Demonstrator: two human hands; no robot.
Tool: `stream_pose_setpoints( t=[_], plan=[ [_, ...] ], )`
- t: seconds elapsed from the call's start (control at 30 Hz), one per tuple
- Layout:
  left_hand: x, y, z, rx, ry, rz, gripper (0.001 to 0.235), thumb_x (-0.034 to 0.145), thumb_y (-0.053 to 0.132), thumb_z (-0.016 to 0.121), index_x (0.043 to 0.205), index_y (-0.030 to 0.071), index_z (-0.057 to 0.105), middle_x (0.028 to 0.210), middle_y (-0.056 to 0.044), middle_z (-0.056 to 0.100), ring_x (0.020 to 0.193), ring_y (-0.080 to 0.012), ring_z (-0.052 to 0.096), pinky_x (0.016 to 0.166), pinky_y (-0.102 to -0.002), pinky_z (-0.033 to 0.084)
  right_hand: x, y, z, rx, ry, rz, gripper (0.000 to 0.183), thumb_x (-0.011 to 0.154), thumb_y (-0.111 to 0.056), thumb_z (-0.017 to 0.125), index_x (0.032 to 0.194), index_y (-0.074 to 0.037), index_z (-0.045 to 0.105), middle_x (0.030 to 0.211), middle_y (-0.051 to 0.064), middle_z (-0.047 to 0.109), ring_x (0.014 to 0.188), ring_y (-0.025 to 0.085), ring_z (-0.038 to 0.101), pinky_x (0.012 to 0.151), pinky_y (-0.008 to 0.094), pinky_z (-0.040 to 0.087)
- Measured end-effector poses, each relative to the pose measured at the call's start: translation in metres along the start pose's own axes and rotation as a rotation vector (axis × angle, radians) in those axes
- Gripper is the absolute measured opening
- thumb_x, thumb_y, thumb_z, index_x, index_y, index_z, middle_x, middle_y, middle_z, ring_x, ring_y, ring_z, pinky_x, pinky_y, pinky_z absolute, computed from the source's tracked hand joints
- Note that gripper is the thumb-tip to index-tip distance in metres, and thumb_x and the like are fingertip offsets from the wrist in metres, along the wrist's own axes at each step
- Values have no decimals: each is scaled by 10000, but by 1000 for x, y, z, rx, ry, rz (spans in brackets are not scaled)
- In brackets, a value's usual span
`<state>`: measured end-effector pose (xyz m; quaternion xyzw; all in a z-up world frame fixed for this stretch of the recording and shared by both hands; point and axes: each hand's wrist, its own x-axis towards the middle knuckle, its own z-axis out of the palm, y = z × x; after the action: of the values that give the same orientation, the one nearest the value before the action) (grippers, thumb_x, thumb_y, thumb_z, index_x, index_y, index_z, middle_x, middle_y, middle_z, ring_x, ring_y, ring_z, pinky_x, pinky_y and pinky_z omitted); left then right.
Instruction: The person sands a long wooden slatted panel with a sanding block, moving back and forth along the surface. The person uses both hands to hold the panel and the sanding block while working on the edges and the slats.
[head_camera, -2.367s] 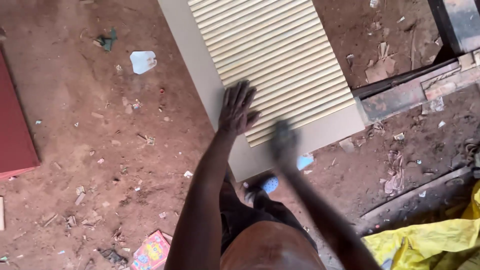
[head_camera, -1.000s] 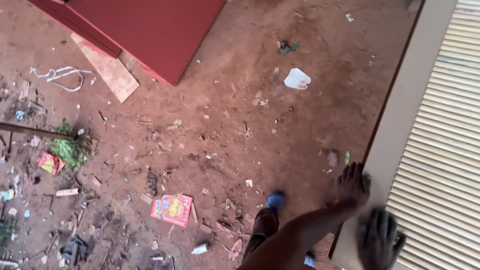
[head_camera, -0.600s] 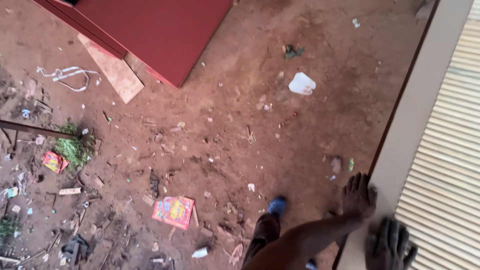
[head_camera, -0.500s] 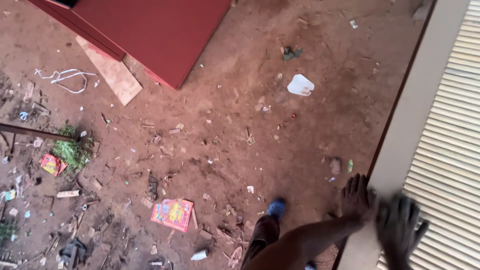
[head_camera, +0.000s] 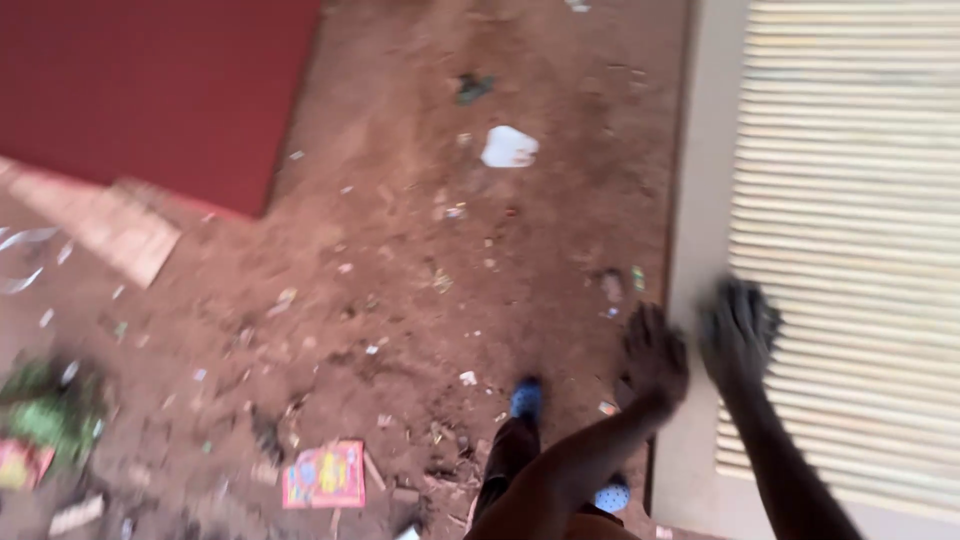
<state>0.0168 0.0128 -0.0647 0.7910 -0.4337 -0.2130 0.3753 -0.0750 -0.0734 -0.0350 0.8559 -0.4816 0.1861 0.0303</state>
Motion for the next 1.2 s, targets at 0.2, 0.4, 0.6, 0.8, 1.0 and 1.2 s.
stream_pose_setpoints(
  t=[0.2,0.4,0.6,0.8,1.0,1.2],
  plan=[
    [3,0,-17,4,-19,-9,669,1080,401,374,1615,13,272,1690,-246,262,1553,-440,246,1217,-590,211,-13,-17,-4,-82,-292,167,689,960,-379,548,1570,-92,404,1635,156,369,1509,380,331,1198,656,260],
    [7,3,-17,-60,1,-5,629,1081,379,375,1580,-4,352,1641,-251,342,1513,-437,319,1194,-586,258,-12,-28,-19,-85,-262,173,658,978,-392,522,1565,-117,411,1635,127,379,1524,345,315,1176,663,253],
    [7,1,-21,-83,86,100,617,1116,387,372,1559,-42,363,1622,-270,399,1468,-448,404,1179,-555,337,85,-7,25,-31,-178,220,618,1029,-389,503,1575,-110,426,1658,111,378,1548,329,281,1218,615,229],
    [9,2,-25,-89,0,18,630,1086,397,388,1547,-32,373,1589,-275,407,1449,-456,395,1178,-558,312,6,-40,-41,-78,-382,262,673,962,-445,491,1550,-155,344,1635,82,298,1517,308,237,1179,649,209],
    [13,11,-33,-24,-42,48,628,1103,375,349,1571,-44,334,1633,-296,332,1475,-469,359,1181,-571,282,135,-5,20,-72,-193,198,581,1044,-374,488,1567,-135,405,1639,95,395,1531,320,303,1228,597,225],
    [12,19,-42,-76,10,58,656,1097,411,366,1587,-23,317,1628,-288,339,1470,-472,361,1188,-567,292,17,-34,-41,6,-328,191,615,997,-419,459,1537,-135,377,1617,103,344,1511,313,258,1184,619,192]
  ],
)
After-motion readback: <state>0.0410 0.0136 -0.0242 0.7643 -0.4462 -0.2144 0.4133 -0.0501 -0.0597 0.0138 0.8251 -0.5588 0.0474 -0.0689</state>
